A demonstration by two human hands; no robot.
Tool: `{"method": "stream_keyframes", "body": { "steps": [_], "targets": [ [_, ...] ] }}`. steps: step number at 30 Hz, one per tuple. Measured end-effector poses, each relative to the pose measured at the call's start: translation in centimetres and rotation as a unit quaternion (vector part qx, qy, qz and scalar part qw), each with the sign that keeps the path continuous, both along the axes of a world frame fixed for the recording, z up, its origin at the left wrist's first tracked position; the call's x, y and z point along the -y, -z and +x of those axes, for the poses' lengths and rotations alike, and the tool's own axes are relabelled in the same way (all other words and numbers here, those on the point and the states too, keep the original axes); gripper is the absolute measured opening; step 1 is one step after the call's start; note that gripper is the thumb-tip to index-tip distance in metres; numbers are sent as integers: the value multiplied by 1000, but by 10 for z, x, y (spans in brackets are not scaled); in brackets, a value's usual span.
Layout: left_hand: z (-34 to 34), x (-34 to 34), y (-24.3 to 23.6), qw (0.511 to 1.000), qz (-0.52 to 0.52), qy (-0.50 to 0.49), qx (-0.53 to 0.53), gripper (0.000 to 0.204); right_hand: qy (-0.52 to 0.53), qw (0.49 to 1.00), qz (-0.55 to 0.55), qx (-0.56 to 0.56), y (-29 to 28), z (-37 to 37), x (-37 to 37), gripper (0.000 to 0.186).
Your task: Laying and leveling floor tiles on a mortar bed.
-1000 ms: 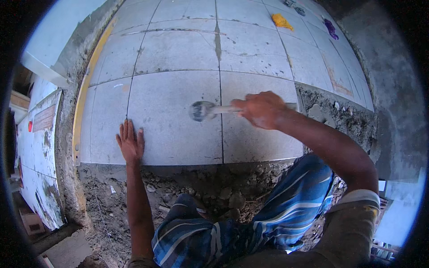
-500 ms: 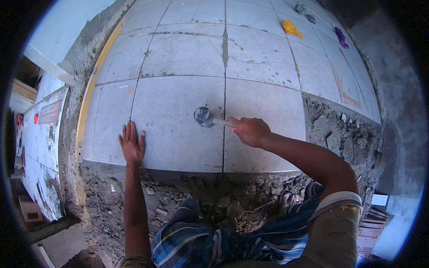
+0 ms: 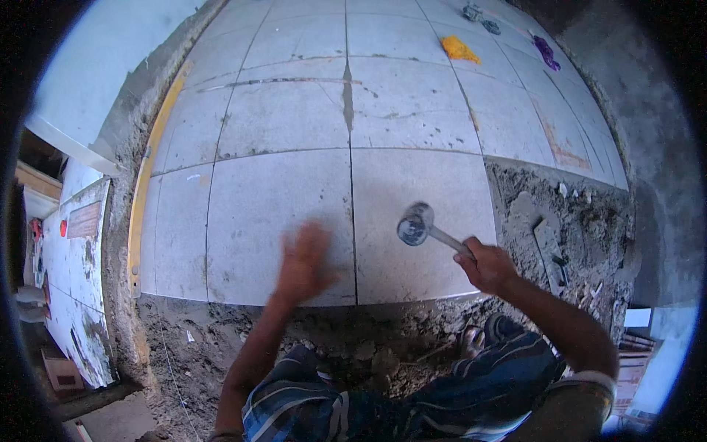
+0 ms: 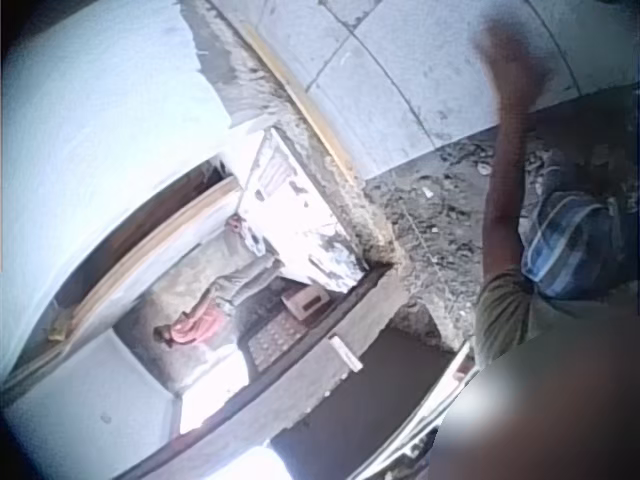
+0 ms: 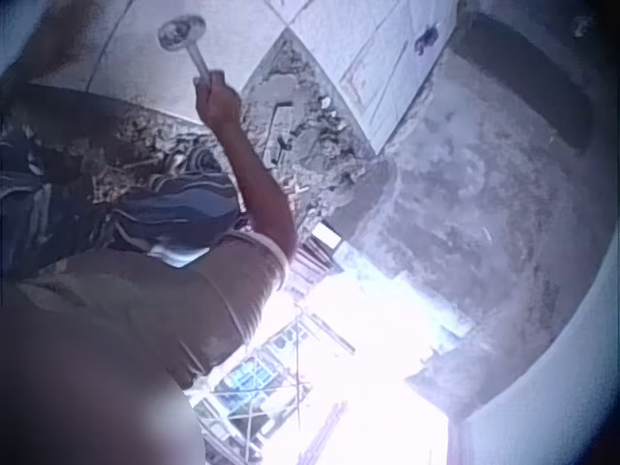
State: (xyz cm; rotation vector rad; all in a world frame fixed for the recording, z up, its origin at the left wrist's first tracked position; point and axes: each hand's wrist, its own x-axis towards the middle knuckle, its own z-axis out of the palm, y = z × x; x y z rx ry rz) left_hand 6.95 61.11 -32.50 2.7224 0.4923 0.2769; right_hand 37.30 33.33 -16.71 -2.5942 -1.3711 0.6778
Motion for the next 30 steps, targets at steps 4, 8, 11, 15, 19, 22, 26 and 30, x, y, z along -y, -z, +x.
{"method": "stream_keyframes", "body": {
  "steps": [4,8,11,15,19,22,26,30],
  "targets": [
    [60,41,-14,987,-3,135,-84,124,67,991,79,-81,8,-4,37,25],
    [73,43,-24,980,19,136,-146,129,33,970,230,-77,33,-3,69,25],
    [75,44,-25,979,16,138,-149,132,45,997,65,-27,64,-10,82,31],
    [76,50,-20,983,29,127,-131,138,42,997,29,-55,94,-21,91,34],
    [74,52,-14,985,43,124,-111,140,34,997,-28,-56,96,-27,97,32],
    [75,49,-12,984,39,132,-113,140,57,994,60,-73,91,-30,96,32],
    [78,48,-15,981,24,139,-132,140,94,994,-13,-52,82,-32,90,31],
    [80,47,-24,983,10,127,-129,138,105,985,111,-83,78,-26,98,33]
  ]
}}
